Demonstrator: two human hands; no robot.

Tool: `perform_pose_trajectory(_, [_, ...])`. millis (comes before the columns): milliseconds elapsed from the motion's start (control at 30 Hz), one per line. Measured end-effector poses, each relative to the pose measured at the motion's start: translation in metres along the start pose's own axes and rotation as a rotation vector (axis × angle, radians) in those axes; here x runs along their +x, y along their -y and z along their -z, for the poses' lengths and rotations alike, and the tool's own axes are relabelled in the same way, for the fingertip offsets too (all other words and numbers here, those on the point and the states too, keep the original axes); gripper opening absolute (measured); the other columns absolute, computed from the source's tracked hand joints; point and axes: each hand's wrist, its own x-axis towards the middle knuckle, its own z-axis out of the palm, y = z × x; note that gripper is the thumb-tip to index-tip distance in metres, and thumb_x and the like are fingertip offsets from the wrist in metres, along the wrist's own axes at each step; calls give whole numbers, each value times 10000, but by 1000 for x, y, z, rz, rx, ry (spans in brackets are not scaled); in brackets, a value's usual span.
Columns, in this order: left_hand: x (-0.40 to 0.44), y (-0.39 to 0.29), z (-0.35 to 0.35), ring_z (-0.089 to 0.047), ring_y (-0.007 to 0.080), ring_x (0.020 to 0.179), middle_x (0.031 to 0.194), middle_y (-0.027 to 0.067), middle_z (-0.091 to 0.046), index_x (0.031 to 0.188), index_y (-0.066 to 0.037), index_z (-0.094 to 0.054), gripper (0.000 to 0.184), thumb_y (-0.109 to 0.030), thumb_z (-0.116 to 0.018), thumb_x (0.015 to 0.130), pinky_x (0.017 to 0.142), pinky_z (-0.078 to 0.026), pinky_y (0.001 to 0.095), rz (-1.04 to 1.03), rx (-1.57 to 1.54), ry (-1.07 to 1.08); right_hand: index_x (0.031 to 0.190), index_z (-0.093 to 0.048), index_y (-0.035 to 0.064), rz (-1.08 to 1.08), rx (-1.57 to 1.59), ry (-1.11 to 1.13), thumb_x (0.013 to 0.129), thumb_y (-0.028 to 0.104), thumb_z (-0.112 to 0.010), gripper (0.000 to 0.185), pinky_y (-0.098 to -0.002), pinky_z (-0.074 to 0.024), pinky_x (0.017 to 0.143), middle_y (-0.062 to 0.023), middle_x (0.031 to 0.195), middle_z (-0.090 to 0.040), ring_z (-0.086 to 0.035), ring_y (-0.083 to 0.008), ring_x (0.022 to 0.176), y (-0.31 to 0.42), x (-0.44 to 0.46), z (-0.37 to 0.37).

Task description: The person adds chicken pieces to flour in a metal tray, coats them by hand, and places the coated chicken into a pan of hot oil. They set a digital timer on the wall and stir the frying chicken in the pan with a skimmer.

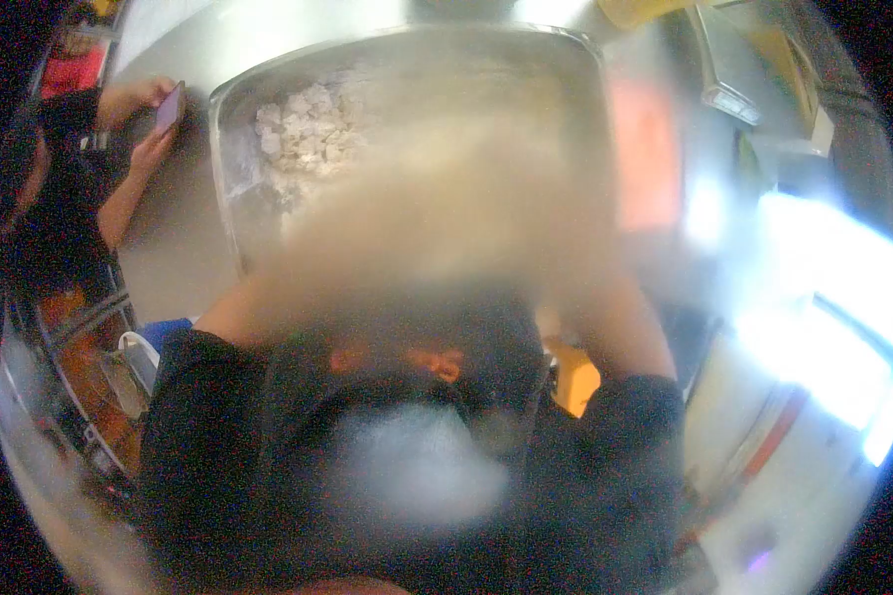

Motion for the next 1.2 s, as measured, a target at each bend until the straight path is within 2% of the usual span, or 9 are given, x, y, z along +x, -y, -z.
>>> perform_pose_trajectory(300, [-42,43,24,-659,372,736,759,217,-653,813,20,-680,157,-130,-635,794,680,-536,450,118,-217,71,972,-702,-78,58,2,52,863,118,-565,263,-435,-562,850,-281,977,-700,-697,-411,956,-3,6,-52])
perform_pose_trajectory(500, [-37,14,68,-650,376,730,752,216,-641,738,5,-670,294,-273,-684,835,674,-522,456,129,-409,-98,954,-696,-44,301,-61,-91,841,158,-621,243,-447,-558,791,-285,906,-683,-693,-408,903,-38,22,-74])
perform_pose_trajectory(667, [-35,26,51,-659,371,730,767,226,-650,717,5,-663,370,-340,-721,838,682,-527,450,-47,-332,-172,962,-695,-30,114,249,-112,827,205,-657,273,-424,-549,767,-267,905,-689,-699,-380,874,-36,-3,-14])
perform_pose_trajectory(767, [-49,19,112,-680,357,775,823,225,-674,802,16,-677,296,-276,-709,844,708,-540,436,384,-504,182,1008,-703,-20,45,277,-153,810,227,-695,317,-401,-545,760,-247,922,-701,-701,-350,863,-83,26,-35])
perform_pose_trajectory(833, [-66,36,121,-687,350,811,859,216,-690,960,31,-687,315,-264,-700,850,745,-549,412,456,-521,-129,1043,-711,-12,73,248,-202,796,231,-719,347,-387,-545,755,-237,935,-708,-700,-333,859,-87,27,-36])
perform_pose_trajectory(933, [-79,65,145,-683,328,917,998,213,-695,1166,23,-640,396,-235,-682,869,829,-548,388,706,-297,12,1099,-718,3,147,376,-215,807,209,-743,358,-347,-542,757,-196,958,-726,-688,-276,818,-29,-3,7])
perform_pose_trajectory(1000, [-98,76,146,-674,328,968,1056,195,-692,1168,-11,-648,380,-229,-693,859,863,-535,405,617,-134,-268,1166,-702,4,320,1113,-168,859,179,-717,353,-325,-540,804,-166,995,-736,-685,-229,837,-2,-8,25])
perform_pose_trajectory(1100, [-117,92,136,-651,316,1061,1184,198,-655,1245,-29,-615,410,-183,-674,869,914,-523,404,484,-136,-596,1211,-689,24,278,1045,-308,910,171,-678,335,-341,-540,835,-118,1032,-739,-677,-211,847,-6,-8,48])
perform_pose_trajectory(1200, [-110,90,124,-653,295,1034,1176,200,-646,1282,-9,-588,431,-161,-647,883,877,-535,381,329,-19,-646,1220,-698,57,187,258,-389,955,200,-582,322,-383,-528,873,-166,1108,-708,-669,-279,920,-76,27,16])
